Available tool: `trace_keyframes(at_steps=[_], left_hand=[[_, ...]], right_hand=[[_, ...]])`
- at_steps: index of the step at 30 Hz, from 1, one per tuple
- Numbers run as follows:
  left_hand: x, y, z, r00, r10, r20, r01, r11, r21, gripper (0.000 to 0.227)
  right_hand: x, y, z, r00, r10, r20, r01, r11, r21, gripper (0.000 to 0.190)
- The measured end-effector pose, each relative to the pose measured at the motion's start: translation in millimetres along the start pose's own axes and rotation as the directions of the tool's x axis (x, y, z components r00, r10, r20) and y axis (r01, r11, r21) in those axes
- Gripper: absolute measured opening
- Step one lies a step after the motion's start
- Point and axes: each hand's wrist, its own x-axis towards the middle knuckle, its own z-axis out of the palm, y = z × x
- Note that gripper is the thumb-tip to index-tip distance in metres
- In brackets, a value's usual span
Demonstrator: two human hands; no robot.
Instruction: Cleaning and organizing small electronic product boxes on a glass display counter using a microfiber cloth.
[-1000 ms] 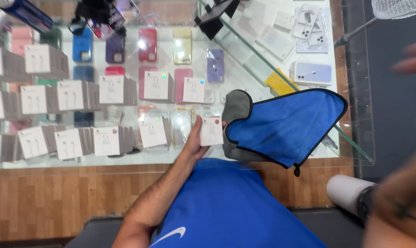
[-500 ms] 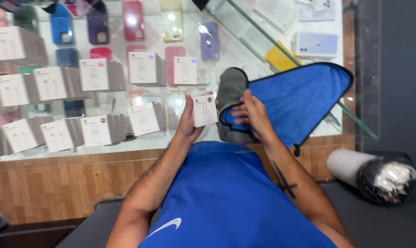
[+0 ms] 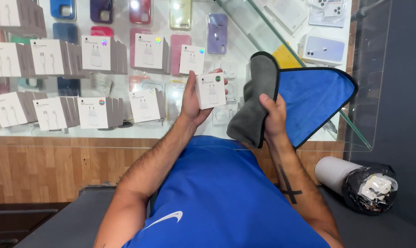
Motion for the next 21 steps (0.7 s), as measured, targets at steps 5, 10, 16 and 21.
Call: trace_keyframes(at_steps=[5, 10, 16, 21], left_hand=[[4, -14, 16, 0.999, 0.018, 0.04, -0.016, 0.999, -0.043, 0.071], [13, -59, -46, 0.997, -0.021, -0.071, 0.025, 0.998, 0.058, 0.067], [-12, -28, 20, 0.998, 0.043, -0.046, -0.031, 0.97, 0.24, 0.063], [-36, 2, 51, 0.994, 0.083, 0.075, -0.109, 0.867, 0.487, 0.063]], right_hand=[[-28, -23, 60, 0.469, -0.665, 0.581, 0.864, 0.207, -0.46, 0.029], [-39, -12, 88, 0.279, -0.61, 0.741, 0.949, 0.055, -0.312, 0.026], [-33, -25, 99, 0.3, -0.6, 0.742, 0.93, 0.011, -0.368, 0.047], [-31, -36, 89, 0.331, -0.657, 0.678, 0.914, 0.046, -0.402, 0.038]])
